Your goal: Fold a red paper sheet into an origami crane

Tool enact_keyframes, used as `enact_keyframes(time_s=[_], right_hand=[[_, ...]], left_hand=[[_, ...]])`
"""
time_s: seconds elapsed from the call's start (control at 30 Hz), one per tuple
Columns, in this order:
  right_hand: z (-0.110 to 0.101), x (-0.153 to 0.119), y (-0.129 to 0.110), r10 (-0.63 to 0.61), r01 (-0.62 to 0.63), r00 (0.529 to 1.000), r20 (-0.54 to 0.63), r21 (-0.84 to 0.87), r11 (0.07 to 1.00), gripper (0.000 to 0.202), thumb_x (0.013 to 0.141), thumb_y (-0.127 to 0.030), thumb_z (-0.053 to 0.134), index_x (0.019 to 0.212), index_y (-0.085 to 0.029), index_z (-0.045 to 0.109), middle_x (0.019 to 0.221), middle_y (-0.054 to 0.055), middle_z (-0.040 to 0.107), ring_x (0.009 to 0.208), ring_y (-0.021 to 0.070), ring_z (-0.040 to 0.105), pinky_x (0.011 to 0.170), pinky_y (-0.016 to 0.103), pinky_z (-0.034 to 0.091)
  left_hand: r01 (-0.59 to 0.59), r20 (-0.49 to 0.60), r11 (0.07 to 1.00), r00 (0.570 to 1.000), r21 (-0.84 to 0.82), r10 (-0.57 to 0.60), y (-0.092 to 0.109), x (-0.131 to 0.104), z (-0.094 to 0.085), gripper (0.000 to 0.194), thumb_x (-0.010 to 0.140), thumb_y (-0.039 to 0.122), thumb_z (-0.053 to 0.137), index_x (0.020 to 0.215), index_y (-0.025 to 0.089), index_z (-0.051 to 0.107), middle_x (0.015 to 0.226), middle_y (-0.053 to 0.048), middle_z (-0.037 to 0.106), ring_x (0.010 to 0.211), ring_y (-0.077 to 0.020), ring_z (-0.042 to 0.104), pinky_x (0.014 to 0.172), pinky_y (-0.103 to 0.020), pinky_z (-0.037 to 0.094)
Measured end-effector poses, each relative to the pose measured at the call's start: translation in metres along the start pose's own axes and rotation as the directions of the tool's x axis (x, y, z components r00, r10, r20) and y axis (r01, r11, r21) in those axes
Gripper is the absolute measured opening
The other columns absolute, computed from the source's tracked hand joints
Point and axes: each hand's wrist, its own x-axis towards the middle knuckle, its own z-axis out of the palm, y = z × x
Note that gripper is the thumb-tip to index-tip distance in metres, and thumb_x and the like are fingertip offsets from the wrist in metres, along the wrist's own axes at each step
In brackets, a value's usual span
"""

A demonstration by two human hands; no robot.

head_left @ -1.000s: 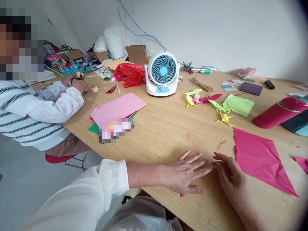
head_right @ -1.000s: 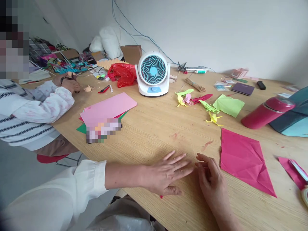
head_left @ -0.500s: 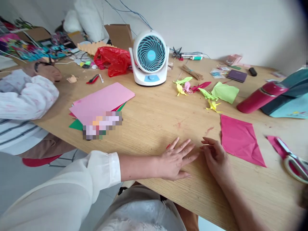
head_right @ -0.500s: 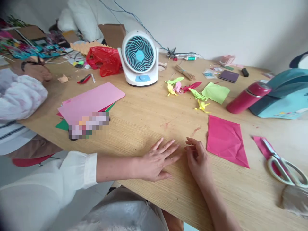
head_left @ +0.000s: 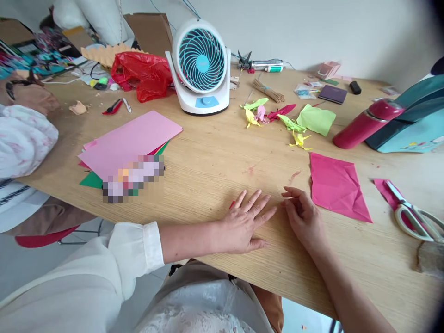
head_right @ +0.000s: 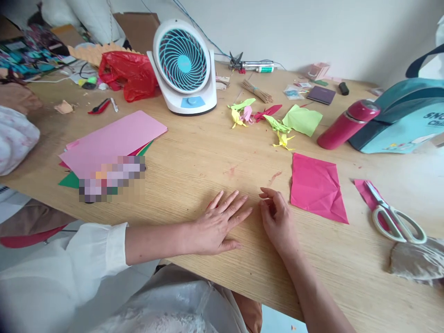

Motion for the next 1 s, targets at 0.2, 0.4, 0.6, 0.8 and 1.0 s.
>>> enact_keyframes(time_s=[0.2, 0.4, 0.6, 0.8, 1.0], right_hand=[[0.001, 0.0, -0.001, -0.007, 0.007, 1.0, 0.002, 0.001, 1.0, 0.029, 0.096, -0.032, 0.052, 0.123, -0.023, 0.058, 0.108, 0.007, 0.066, 0.082, 0.0174, 0.063, 0.077, 0.036, 0.052], [0.004, -0.003, -0.007, -0.014, 0.014, 1.0, 0.022, -0.004, 1.0, 0.026, 0.097, -0.034, 0.052, 0.12, -0.023, 0.059, 0.102, 0.007, 0.066, 0.084, 0.0192, 0.064, 0.074, 0.035, 0.052], [0.019, -0.015, -0.052, -0.087, 0.17, 0.933, 0.35, -0.213, 0.962, 0.015, 0.097, -0.034, 0.051, 0.104, -0.023, 0.057, 0.097, 0.007, 0.061, 0.082, 0.0201, 0.063, 0.074, 0.035, 0.051], [0.041, -0.037, -0.089, -0.051, 0.338, 0.875, 0.482, -0.531, 0.777, 0.034, 0.074, -0.031, 0.075, 0.099, -0.022, 0.054, 0.1, 0.011, 0.061, 0.09, 0.03, 0.063, 0.069, 0.039, 0.051], [0.048, -0.032, -0.092, 0.054, 0.174, 0.869, 0.493, -0.405, 0.898, 0.029, 0.073, -0.018, 0.066, 0.096, -0.024, 0.051, 0.08, 0.001, 0.065, 0.069, 0.0201, 0.061, 0.058, 0.029, 0.041]], left_hand=[[-0.063, -0.014, 0.998, 0.998, -0.006, 0.062, 0.009, -0.003, 0.009, 0.084, 0.097, 0.065, 0.038, 0.161, 0.016, 0.013, 0.168, -0.018, 0.006, 0.155, -0.0381, -0.004, 0.121, -0.065, 0.004], [-0.078, -0.237, 0.989, 0.97, -0.129, 0.046, -0.002, 0.0, -0.028, 0.084, 0.095, 0.07, 0.035, 0.16, 0.019, 0.017, 0.166, -0.017, 0.017, 0.154, -0.0397, 0.006, 0.118, -0.067, 0.013], [-0.005, -0.607, 0.961, 0.776, -0.277, -0.171, -0.067, 0.021, -0.038, 0.035, 0.101, 0.028, 0.04, 0.131, 0.017, 0.055, 0.131, -0.012, 0.062, 0.132, -0.0246, 0.05, 0.114, -0.044, 0.035], [-0.008, -0.65, 0.947, 0.729, -0.323, -0.215, -0.089, 0.016, -0.029, 0.025, 0.095, 0.019, 0.047, 0.117, 0.016, 0.06, 0.115, -0.01, 0.067, 0.113, -0.0225, 0.059, 0.101, -0.039, 0.046], [-0.074, -0.62, 0.889, 0.743, -0.452, -0.253, -0.085, 0.017, -0.03, 0.026, 0.091, 0.013, 0.052, 0.115, 0.017, 0.06, 0.113, -0.008, 0.068, 0.111, -0.0202, 0.061, 0.102, -0.038, 0.046]])
